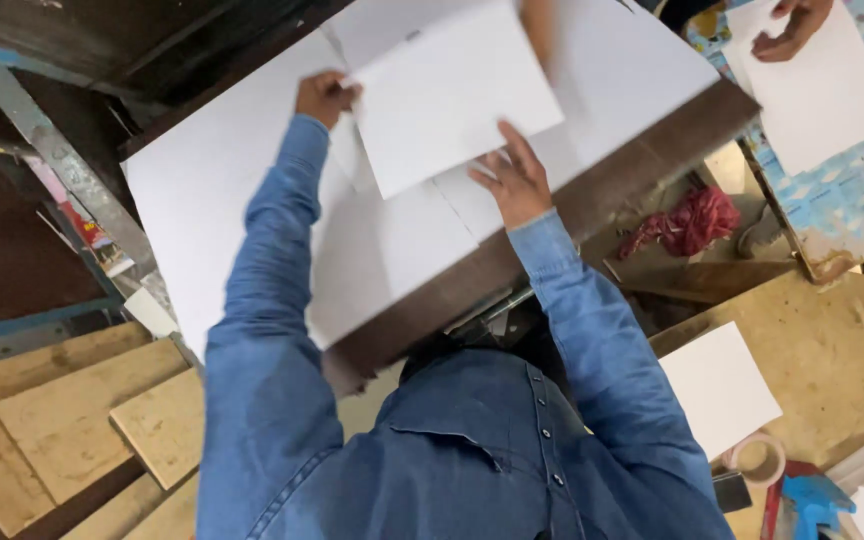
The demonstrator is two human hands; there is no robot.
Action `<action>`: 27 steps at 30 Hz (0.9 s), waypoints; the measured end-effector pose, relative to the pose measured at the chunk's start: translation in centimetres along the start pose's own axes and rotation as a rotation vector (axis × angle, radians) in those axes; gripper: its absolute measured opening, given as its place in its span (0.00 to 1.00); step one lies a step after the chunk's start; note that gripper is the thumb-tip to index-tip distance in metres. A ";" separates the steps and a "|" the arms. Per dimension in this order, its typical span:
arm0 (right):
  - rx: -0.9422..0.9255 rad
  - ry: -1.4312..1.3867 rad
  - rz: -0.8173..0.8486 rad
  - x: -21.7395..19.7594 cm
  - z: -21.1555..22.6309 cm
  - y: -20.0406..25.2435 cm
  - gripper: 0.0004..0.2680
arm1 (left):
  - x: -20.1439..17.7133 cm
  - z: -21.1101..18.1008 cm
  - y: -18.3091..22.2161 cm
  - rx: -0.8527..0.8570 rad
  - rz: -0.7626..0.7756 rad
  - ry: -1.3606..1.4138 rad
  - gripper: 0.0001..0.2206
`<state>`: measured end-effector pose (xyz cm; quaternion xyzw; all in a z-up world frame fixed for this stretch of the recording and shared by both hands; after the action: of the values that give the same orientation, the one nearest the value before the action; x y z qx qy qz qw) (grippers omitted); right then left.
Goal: Operating a large blue industrial machine to process paper sheets, with another person assisting by organizing sheets on a nearby table.
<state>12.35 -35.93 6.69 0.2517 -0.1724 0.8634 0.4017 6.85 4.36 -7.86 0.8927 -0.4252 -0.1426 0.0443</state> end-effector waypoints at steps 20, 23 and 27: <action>-0.060 -0.351 -0.556 -8.0 6.2 4.2 0.26 | 22.2 -29.7 10.8 0.700 0.153 -0.800 0.08; -0.163 -0.391 -0.452 -6.4 10.0 -1.1 0.27 | 25.6 -36.6 13.0 0.864 0.033 -0.750 0.18; -0.253 -0.399 -0.336 -8.9 12.3 -3.7 0.29 | 27.0 -36.9 11.4 0.867 -0.007 -0.653 0.21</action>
<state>23.77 -45.22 11.94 0.3896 -0.3103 0.6899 0.5254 25.32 -25.26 23.82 0.7400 -0.4336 -0.2240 -0.4630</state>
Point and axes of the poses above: each hand's wrist, its own y-axis away from the middle knuckle, its own x-axis out of the palm, z = x × y, the point moved 9 cm from there along -y, towards the middle knuckle, and after that the axes turned 9 degrees about -x, right-handed, at the moved point
